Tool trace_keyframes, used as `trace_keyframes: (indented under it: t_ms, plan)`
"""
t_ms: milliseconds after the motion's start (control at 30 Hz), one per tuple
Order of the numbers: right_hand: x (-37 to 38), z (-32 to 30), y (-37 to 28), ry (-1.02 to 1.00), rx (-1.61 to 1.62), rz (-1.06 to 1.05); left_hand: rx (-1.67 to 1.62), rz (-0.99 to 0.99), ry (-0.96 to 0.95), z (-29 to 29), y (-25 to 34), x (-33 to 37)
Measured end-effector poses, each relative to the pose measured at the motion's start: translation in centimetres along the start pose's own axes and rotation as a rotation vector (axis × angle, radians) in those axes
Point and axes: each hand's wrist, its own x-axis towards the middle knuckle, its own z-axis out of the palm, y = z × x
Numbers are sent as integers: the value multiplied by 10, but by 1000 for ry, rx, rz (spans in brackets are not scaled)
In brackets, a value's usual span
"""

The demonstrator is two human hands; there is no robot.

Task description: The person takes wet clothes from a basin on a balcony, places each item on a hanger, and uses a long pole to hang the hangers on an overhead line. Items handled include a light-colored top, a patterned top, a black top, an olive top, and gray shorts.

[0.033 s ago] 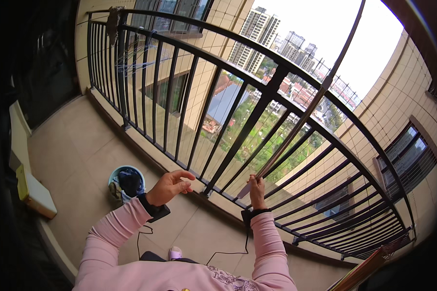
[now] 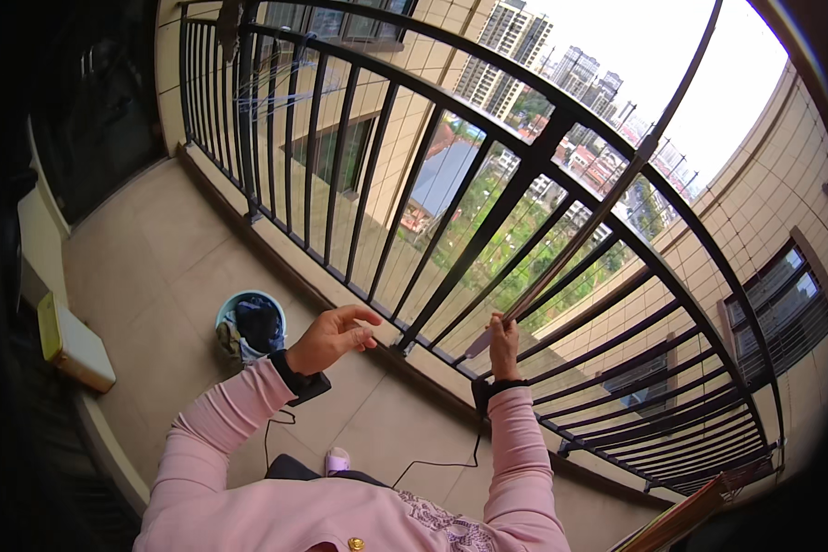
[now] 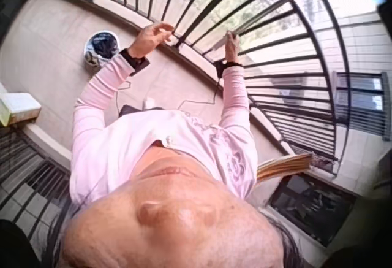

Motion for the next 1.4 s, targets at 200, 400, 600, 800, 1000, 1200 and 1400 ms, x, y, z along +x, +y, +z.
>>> trace_keyframes:
  t_ms: [200, 400, 600, 800, 1000, 1200, 1400]
  plan:
    - [52, 1, 37, 71, -73, 65, -32, -167, 125, -41, -52, -39]
    - [47, 17, 76, 209, -254, 377, 36, -312, 302, -145, -79, -93]
    - [-9, 161, 125, 139, -372, 688, 11, -337, 495, -312, -71, -124]
    - [-46, 447, 155, -565, -443, 717, -10, -437, 819, -474, -81, -159]
    - [-73, 649, 231, -1147, -630, 779, -96, -592, 1011, -586, -138, -173]
    - [-93, 740, 379, -1221, -815, 764, -197, -727, 1082, -642, -228, -179]
    - [-108, 766, 512, -1180, -1084, 621, -276, -842, 1134, -672, -330, -177]
